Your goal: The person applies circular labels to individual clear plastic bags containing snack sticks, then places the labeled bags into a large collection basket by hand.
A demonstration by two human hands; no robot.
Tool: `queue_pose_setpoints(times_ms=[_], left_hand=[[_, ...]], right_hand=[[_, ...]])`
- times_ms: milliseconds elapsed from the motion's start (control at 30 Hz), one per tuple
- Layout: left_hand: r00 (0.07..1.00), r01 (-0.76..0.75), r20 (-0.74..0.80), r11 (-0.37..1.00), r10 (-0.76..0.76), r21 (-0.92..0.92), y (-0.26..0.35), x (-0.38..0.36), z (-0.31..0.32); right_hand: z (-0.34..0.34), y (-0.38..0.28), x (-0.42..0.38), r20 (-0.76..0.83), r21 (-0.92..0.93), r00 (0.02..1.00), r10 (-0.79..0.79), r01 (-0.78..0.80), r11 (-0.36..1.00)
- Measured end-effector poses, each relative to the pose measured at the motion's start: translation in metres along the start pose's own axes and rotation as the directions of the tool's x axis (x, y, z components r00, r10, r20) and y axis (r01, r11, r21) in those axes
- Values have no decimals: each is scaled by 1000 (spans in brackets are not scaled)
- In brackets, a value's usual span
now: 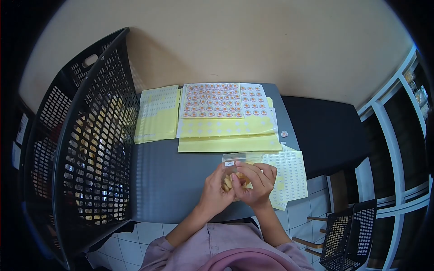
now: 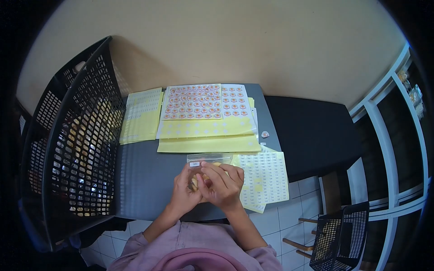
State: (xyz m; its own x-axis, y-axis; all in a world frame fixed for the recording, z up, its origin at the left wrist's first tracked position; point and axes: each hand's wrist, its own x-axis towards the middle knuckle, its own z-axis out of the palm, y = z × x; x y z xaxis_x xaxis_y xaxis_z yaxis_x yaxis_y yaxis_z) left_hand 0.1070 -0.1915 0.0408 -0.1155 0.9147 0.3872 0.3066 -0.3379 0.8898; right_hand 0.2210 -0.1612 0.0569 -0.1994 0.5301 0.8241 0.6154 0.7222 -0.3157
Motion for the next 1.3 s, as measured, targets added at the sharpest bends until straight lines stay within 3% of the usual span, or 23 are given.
queue_pose_setpoints(times_ms=[200, 333, 367, 400, 433, 467, 533, 567, 600, 667, 733, 767, 800, 833, 900, 967, 1000, 1067, 1300], left_hand=[[999, -35, 11, 999, 35, 18, 7, 6, 11], [1000, 4, 6, 999, -4, 41, 16, 10, 19], [995, 83, -49, 991, -89, -106, 20, 12, 22], [980, 153, -89, 955, -180, -255, 21, 14, 26], [980, 118, -108, 930, -165, -349, 20, 16, 30], [981, 115, -107, 927, -163, -356, 18, 18, 33], [977, 150, -70, 888, -199, -436, 16, 19, 39], [978, 192, 24, 862, -205, -470, 13, 18, 41], [979, 189, 22, 862, -202, -471, 13, 21, 45], [997, 23, -61, 908, -53, -419, 15, 28, 53], [998, 54, -15, 936, -63, -348, 9, 26, 46], [995, 87, -35, 967, -98, -239, 4, 22, 43], [990, 122, -60, 984, -131, -128, 0, 18, 39], [978, 178, -111, 984, -177, -2, 1, 12, 36], [947, 256, -230, 959, -224, 122, -9, -5, 29], [918, 323, -326, 901, -224, 291, -9, -22, 24], [910, 334, -346, 899, -228, 285, -11, -32, 22], [890, 408, -402, 774, -217, 485, -15, -49, 21], [837, 522, -484, 641, -256, 563, -18, -45, 31]], right_hand=[[-15, 10, 5, 117, -40, 993, 20, -15, 999], [-30, 21, 9, 90, -135, 994, 63, -50, 990], [-34, 25, 8, 128, 107, 962, 241, -255, 961], [-39, 30, 7, 208, 328, 896, 393, -443, 835], [-46, 38, 3, 435, 442, 804, 405, -583, 682], [-49, 43, -1, 433, 437, 805, 405, -581, 687], [-51, 55, -9, 708, 552, 610, 357, -793, 259], [-52, 63, -10, 724, 537, 618, 305, -783, 312], [-54, 74, -10, 724, 538, 620, 303, -782, 315], [-60, 104, -8, 680, 554, 659, 322, -749, 362], [-63, 154, 6, 500, 672, 741, 449, -658, 338], [-61, 179, 20, 355, 658, 762, 542, -615, 434], [-56, 208, 31, 263, 698, 762, 592, -574, 428], [-48, 249, 35, 166, 684, 807, 567, -508, 523], [-34, 322, 40, 157, 621, 741, 652, -588, 518], [-12, 385, 36, 184, 562, 749, 636, -611, 557], [1, 405, 36, 200, 501, 746, 635, -635, 588], [23, 426, 42, 240, 505, 725, 645, -661, 555], [93, 475, 42, 355, 515, 624, 696, -752, 411]])
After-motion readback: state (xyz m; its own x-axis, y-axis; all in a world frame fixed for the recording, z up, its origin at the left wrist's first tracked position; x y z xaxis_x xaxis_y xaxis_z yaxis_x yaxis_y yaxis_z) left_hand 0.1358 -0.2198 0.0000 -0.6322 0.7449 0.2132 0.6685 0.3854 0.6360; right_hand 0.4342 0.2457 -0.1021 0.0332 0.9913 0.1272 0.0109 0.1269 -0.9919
